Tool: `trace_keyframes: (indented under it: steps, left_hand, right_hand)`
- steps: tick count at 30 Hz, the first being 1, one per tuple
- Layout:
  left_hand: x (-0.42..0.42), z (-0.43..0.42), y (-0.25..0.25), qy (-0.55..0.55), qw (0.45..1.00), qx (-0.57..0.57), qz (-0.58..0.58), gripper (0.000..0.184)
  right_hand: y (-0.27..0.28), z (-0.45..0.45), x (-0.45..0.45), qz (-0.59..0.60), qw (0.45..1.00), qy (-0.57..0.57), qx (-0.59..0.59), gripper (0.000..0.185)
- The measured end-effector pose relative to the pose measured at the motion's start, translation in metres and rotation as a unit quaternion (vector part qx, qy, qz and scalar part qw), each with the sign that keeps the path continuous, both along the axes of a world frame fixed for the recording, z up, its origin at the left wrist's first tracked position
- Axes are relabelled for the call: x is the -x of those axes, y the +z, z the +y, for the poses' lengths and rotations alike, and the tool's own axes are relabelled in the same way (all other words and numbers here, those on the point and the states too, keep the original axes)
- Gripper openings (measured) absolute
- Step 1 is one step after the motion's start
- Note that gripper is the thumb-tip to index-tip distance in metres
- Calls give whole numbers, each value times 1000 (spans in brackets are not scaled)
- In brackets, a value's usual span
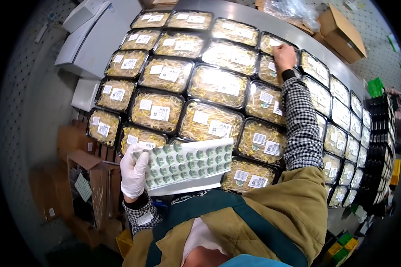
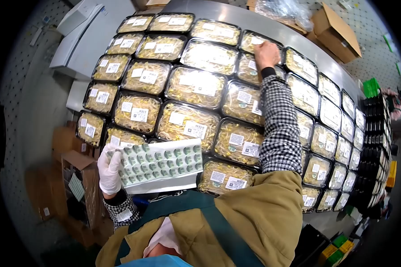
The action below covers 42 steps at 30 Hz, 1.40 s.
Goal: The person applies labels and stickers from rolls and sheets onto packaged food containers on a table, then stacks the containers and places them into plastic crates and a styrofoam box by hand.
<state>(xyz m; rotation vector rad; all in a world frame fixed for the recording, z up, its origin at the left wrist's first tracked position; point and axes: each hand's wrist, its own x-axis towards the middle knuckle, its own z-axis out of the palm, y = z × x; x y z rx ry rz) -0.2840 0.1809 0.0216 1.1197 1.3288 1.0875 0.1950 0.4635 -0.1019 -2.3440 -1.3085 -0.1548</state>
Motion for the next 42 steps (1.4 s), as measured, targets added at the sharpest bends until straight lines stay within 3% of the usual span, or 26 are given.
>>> trace_keyframes:
  steps: [3,4,5,9,10,11,15,18,25,29,31,33,34,35,36,38,42]
  left_hand:
    - [9,0,-1,-45,999,18,15,22]
    - [2,3,-1,-43,998,-44,29,21]
    - [2,4,11,-82,996,-22,20,21]
    - [4,-7,11,-52,998,-36,-19,22]
    - [14,-10,15,-81,997,2,-11,22]
    - [20,-13,10,-83,996,-34,19,22]
    - [28,-28,17,-12,1000,-2,-6,17]
    - [38,-31,12,-7,999,21,24,16]
    - [39,-31,-3,22,999,36,-1,19]
    - [26,-23,0,16,1000,-11,20,23]
    - [21,-18,2,4,1000,1,14,20]
    - [25,-17,-6,-3,998,-10,56,17]
    - [25,-17,-6,0,996,-46,79,17]
    - [23,-17,-5,0,992,-82,98,19]
    - [22,-17,-5,10,984,-112,135,19]
    - [26,-20,-8,11,978,-140,154,19]
    - [47,-30,-9,-3,974,-163,154,21]
  right_hand:
    - [-26,12,-38,1,999,21,-35,28]
    - [-25,15,-46,12,998,62,-14,27]
    - [-24,15,-47,21,994,103,8,27]
    - [-40,22,-62,197,971,75,-111,24]
    - [-51,28,-68,191,973,60,-119,24]
    - [-42,23,-65,184,974,43,-128,24]
    - [-37,21,-67,-2,988,116,-97,29]
    - [-20,13,-43,4,993,100,-64,20]
    - [-24,19,-45,15,997,29,-65,22]
    - [-9,25,-21,-12,996,47,-74,27]
    - [28,-1,50,147,956,223,-118,25]
    - [74,-62,134,365,821,439,-10,23]
    - [91,-92,167,409,748,516,86,18]
    - [113,-132,202,404,716,554,133,21]
    - [134,-164,233,318,674,656,118,27]
    - [149,-214,273,175,689,700,71,38]
    - [159,-261,318,117,714,689,-46,34]
